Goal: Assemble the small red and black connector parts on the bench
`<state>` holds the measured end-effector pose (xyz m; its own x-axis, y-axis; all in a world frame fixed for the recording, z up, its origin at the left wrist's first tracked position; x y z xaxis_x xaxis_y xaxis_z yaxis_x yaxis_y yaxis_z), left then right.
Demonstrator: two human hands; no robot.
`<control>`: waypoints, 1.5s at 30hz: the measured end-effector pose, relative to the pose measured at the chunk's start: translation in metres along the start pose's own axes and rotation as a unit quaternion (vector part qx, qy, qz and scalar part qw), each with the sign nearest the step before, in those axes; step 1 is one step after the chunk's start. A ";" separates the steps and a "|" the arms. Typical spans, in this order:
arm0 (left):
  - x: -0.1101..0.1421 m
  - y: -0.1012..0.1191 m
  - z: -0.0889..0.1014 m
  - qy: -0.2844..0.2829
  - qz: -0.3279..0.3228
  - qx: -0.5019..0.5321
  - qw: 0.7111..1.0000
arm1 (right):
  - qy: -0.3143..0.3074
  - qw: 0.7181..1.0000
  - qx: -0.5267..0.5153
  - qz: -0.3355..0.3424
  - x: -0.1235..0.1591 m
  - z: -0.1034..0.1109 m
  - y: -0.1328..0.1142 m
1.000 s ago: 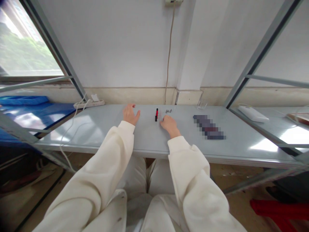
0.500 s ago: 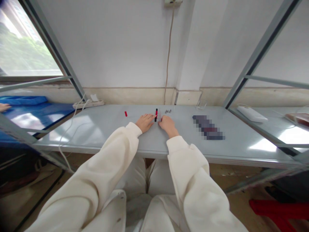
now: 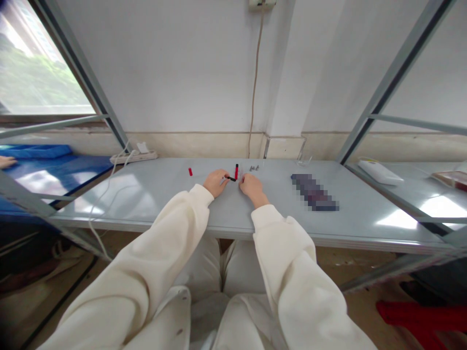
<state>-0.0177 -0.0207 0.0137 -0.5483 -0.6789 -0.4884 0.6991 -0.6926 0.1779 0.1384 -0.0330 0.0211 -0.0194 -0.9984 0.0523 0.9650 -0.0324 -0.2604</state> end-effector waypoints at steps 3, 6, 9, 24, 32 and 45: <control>0.001 -0.005 -0.001 0.076 0.025 0.052 0.995 | -0.006 0.999 0.018 0.028 0.005 0.001 -0.004; 0.001 -0.006 -0.001 0.101 0.024 0.082 0.991 | -0.006 0.996 0.043 0.079 0.011 0.001 -0.011; 0.001 -0.005 0.000 0.107 0.015 0.095 0.990 | -0.012 0.991 0.054 0.119 0.016 0.001 -0.019; 0.002 -0.011 0.007 0.157 0.059 0.107 0.980 | -0.010 0.990 0.057 0.128 0.019 0.004 -0.020; 0.003 -0.007 0.010 0.161 0.052 0.139 0.976 | -0.018 0.987 0.087 0.136 0.022 0.005 -0.023; 0.003 -0.007 0.003 0.134 0.051 0.179 0.973 | 0.001 0.983 0.098 0.156 0.025 0.003 -0.029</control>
Point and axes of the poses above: each hand's wrist, its own x-axis away from the middle knuckle, its own z-axis out of the back of the hand, y = z × x, the point moved 1 cm from there along -x, towards the middle knuckle, and after that the axes turned 10 degrees about -y, right-handed, at the moved point
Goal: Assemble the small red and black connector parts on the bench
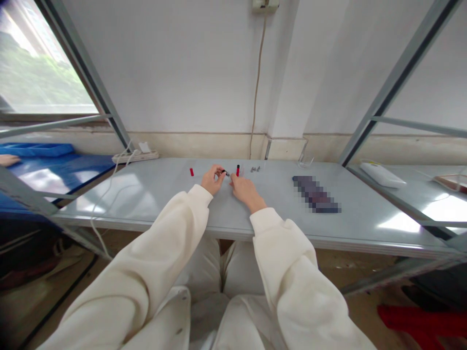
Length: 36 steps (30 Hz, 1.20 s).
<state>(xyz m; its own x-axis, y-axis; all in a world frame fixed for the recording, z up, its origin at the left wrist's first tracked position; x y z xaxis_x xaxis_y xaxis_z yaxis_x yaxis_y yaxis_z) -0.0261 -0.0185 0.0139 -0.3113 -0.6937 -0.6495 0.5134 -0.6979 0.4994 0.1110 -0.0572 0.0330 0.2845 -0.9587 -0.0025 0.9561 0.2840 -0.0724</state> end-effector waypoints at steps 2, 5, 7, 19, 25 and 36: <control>0.000 0.000 0.001 0.009 0.004 0.003 1.000 | -0.004 1.000 -0.001 -0.010 -0.001 -0.001 0.001; 0.000 0.001 0.002 0.036 0.011 0.016 0.999 | -0.012 1.000 -0.002 -0.029 -0.002 -0.002 0.005; 0.000 0.002 0.003 0.040 0.011 0.023 0.999 | -0.016 0.999 -0.002 -0.032 -0.002 -0.002 0.006; 0.000 0.005 0.001 -0.056 -0.014 0.013 0.998 | 0.020 1.000 0.002 -0.013 -0.003 -0.002 0.002; -0.002 0.006 0.002 -0.081 0.024 0.034 0.996 | 0.048 0.999 -0.002 -0.001 -0.003 -0.003 0.004; -0.020 0.010 0.022 -0.157 0.010 -0.093 0.983 | 0.059 0.998 -0.031 -0.010 -0.006 -0.004 0.008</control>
Point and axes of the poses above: each hand's wrist, its own x-axis away from the middle knuckle, its own z-axis out of the back of the hand, y = z × x, the point moved 1 cm from there along -x, towards the middle knuckle, and after that the axes turned 10 degrees about -y, right-handed, at the moved point
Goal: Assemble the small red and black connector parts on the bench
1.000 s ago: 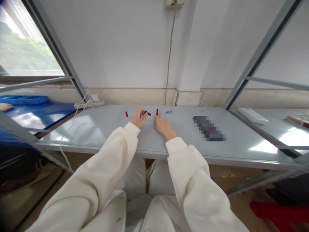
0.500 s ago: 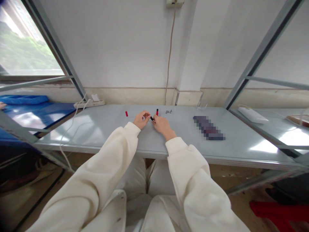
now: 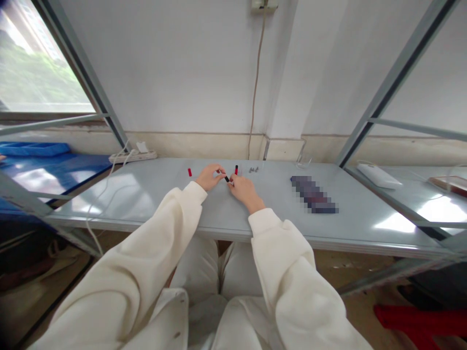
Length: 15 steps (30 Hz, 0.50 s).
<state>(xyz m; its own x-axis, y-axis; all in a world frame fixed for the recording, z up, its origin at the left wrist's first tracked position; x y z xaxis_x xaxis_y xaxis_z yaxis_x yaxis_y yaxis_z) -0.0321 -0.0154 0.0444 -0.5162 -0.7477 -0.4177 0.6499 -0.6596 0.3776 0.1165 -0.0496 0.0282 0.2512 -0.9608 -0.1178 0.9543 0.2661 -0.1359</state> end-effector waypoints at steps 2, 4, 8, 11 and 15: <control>-0.008 -0.004 0.016 -0.018 0.025 -0.049 0.998 | -0.004 1.000 -0.008 -0.007 0.000 0.002 0.001; -0.015 -0.011 0.034 -0.031 0.076 -0.102 0.991 | -0.006 1.000 -0.010 -0.014 0.001 0.004 0.002; -0.022 -0.030 0.057 -0.078 0.173 -0.167 0.967 | -0.014 1.000 -0.008 -0.022 0.001 0.005 0.003; -0.018 -0.042 0.062 -0.101 0.216 -0.192 0.952 | -0.014 1.000 -0.010 -0.017 0.001 0.004 0.004; -0.011 -0.053 0.062 -0.095 0.234 -0.215 0.943 | -0.004 1.000 -0.010 -0.005 0.001 0.002 0.005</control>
Point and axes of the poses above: each hand's wrist, its own x-axis away from the middle knuckle, its own z-axis out of the back of the hand, y = z × x, the point moved 1 cm from there along -x, towards the middle knuckle, and after that the axes turned 10 degrees about -y, right-handed, at the moved point
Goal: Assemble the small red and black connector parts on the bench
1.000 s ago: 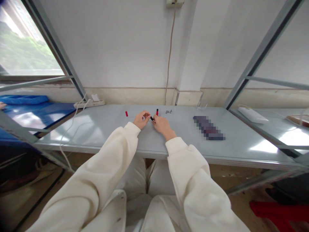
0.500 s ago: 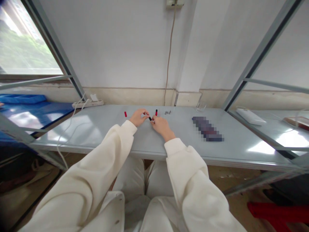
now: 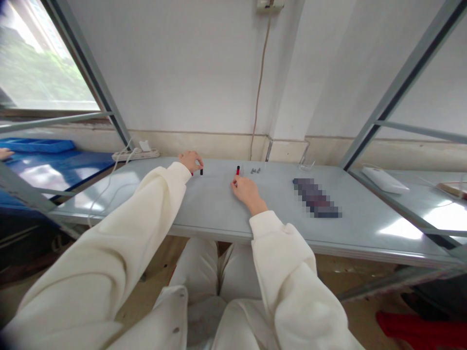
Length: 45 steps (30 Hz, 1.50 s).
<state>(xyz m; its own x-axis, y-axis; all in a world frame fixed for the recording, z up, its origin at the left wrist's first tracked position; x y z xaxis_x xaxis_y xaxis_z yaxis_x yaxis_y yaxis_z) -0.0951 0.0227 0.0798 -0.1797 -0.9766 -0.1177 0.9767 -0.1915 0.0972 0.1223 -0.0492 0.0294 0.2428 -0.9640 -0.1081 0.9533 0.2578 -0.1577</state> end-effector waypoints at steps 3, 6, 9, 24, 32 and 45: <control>0.001 -0.006 -0.001 0.005 0.008 -0.007 1.000 | 0.002 1.000 0.003 0.004 -0.001 -0.002 0.001; 0.003 -0.010 0.000 0.004 0.013 -0.007 1.000 | 0.002 1.000 0.003 0.002 -0.001 -0.002 0.002; 0.004 -0.012 0.001 0.002 0.020 -0.003 1.000 | 0.000 1.000 0.001 -0.002 -0.001 -0.001 0.001; 0.002 -0.020 -0.004 0.001 0.024 -0.012 1.000 | -0.009 1.000 -0.003 -0.007 0.002 0.004 -0.002; 0.004 -0.020 -0.003 -0.007 0.026 -0.015 1.000 | -0.012 1.000 0.004 -0.008 0.004 0.007 -0.003; 0.006 -0.021 -0.003 -0.008 0.033 -0.018 0.999 | -0.012 1.000 -0.004 -0.020 0.003 0.006 -0.004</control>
<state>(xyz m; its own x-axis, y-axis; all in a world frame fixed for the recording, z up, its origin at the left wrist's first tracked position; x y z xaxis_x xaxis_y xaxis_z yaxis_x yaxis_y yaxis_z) -0.1159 0.0213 0.0744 -0.1160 -0.9886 -0.0960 0.9901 -0.1227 0.0678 0.1206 -0.0539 0.0358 0.2082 -0.9751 -0.0769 0.9612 0.2185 -0.1684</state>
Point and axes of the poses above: each hand's wrist, its own x-axis away from the middle knuckle, its own z-axis out of the back of the hand, y = z × x, the point moved 1 cm from there along -x, towards the middle knuckle, and after that the axes turned 10 degrees about -y, right-handed, at the moved point
